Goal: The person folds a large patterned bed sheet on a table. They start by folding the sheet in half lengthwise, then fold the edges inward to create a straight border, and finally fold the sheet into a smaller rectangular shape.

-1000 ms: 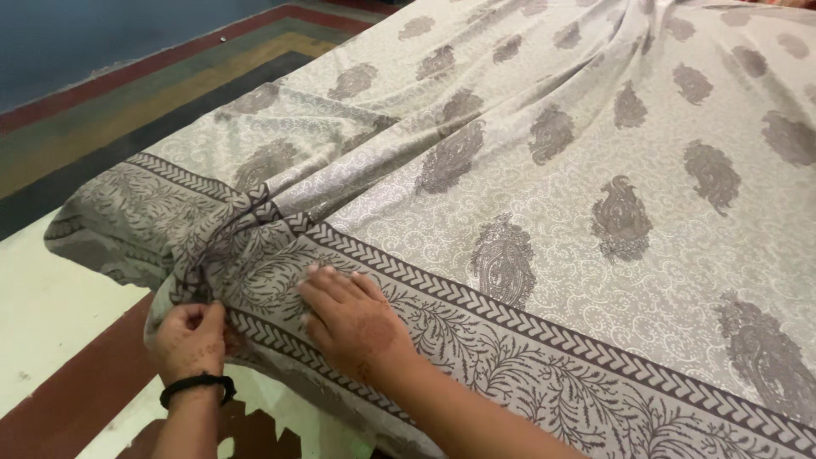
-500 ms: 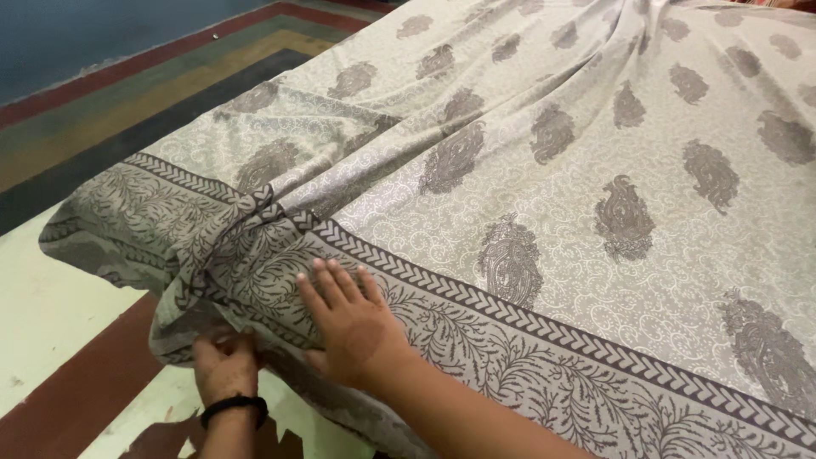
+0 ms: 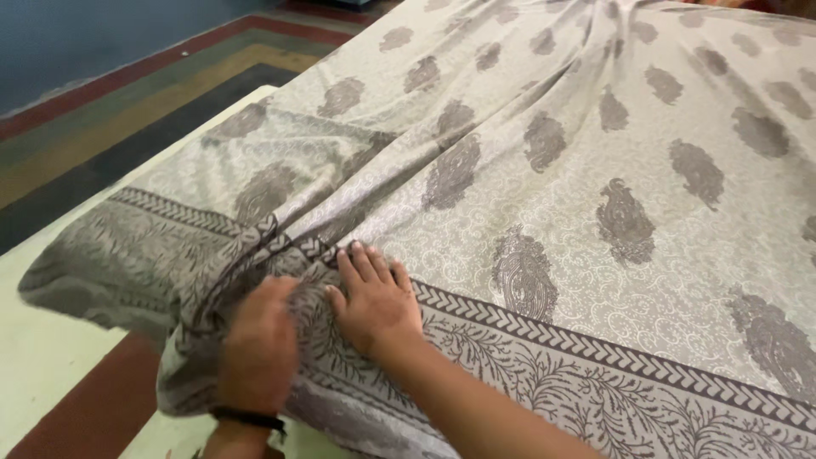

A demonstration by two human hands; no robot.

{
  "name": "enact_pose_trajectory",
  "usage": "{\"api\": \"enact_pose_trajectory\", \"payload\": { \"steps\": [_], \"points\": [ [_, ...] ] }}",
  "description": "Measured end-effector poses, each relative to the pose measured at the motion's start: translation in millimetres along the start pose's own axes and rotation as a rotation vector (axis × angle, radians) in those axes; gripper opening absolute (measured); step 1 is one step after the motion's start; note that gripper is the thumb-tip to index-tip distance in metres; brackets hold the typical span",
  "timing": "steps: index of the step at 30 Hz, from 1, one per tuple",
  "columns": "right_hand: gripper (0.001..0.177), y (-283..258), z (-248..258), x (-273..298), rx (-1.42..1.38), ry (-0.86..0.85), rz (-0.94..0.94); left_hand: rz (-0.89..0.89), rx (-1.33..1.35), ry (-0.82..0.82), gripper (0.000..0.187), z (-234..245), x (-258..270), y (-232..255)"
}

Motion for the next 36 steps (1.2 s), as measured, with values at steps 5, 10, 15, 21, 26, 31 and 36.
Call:
{"api": "enact_pose_trajectory", "payload": {
  "steps": [5, 10, 15, 21, 26, 31, 36],
  "points": [
    [0.066, 15, 4, -32, -0.054, 0.074, -0.132, -0.032, -0.182, -0.428, 0.057, -61, -25, 5],
    [0.069, 35, 14, -42, -0.05, 0.071, -0.216, 0.181, -0.273, -0.643, 0.062, -76, -43, -37],
    [0.067, 36, 12, -72, -0.061, 0.155, -0.025, -0.125, -0.276, -0.456, 0.056, -110, -53, -11],
    [0.056, 71, 35, -108, -0.147, 0.179, 0.097, 0.05, -0.111, -0.826, 0.065, -164, -82, 3],
    [0.064, 85, 37, -136, -0.071, 0.119, -0.262, 0.215, -0.267, -0.825, 0.064, -164, -120, -25],
    [0.064, 64, 38, -137, 0.033, 0.026, -0.062, 0.4, -0.361, -0.719, 0.066, -151, -125, -64],
    [0.061, 38, 29, -128, 0.119, -0.046, 0.211, 0.525, -0.426, -0.564, 0.059, -139, -111, -88]
  ]
}}
Point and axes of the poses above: each hand's wrist, its own x-axis away from the middle knuckle, its own z-axis out of the back of the hand, y = z × x, the point moved 8 cm from there along -x, towards the middle knuckle, and after that the axes turned 15 degrees about -z, right-handed, at the moved point
